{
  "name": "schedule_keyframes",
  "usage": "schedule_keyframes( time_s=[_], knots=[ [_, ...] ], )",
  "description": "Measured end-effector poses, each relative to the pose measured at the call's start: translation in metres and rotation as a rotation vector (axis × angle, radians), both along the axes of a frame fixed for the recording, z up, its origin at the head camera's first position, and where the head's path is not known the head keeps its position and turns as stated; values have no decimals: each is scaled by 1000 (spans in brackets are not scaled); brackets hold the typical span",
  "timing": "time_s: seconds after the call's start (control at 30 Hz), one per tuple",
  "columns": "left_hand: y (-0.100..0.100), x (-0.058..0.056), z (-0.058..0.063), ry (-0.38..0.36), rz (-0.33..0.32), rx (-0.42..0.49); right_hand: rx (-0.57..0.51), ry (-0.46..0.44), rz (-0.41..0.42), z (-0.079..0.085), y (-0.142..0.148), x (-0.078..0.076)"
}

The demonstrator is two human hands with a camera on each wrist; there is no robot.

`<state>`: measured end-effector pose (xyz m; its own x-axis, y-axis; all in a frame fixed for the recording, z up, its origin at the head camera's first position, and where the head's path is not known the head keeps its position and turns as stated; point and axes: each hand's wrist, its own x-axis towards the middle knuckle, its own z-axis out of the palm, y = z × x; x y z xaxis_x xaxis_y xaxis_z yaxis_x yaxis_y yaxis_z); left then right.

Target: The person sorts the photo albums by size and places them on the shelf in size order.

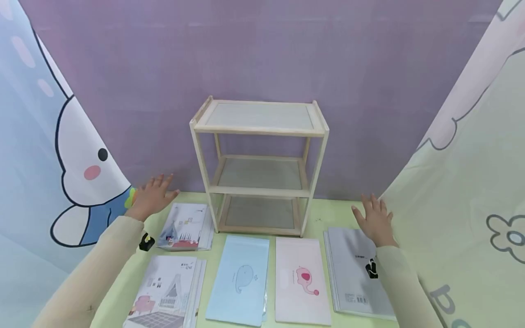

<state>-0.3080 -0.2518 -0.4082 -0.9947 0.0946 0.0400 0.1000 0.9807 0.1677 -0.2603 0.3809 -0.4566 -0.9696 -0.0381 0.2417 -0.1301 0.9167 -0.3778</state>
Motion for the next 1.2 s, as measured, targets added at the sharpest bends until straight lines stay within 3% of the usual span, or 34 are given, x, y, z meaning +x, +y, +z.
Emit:
schedule_keyframes(
  time_s=[0.23,0.73,1.2],
  knots=[
    [8,9,-6,0,-19,22,-40,-34,-7,-13,-1,11],
    [19,36,-14,41,-82,99,-97,9,-6,-36,-3,36],
    [30,55,-20,-41,-149,104,-96,33,-8,-46,-10,63]
  ],
)
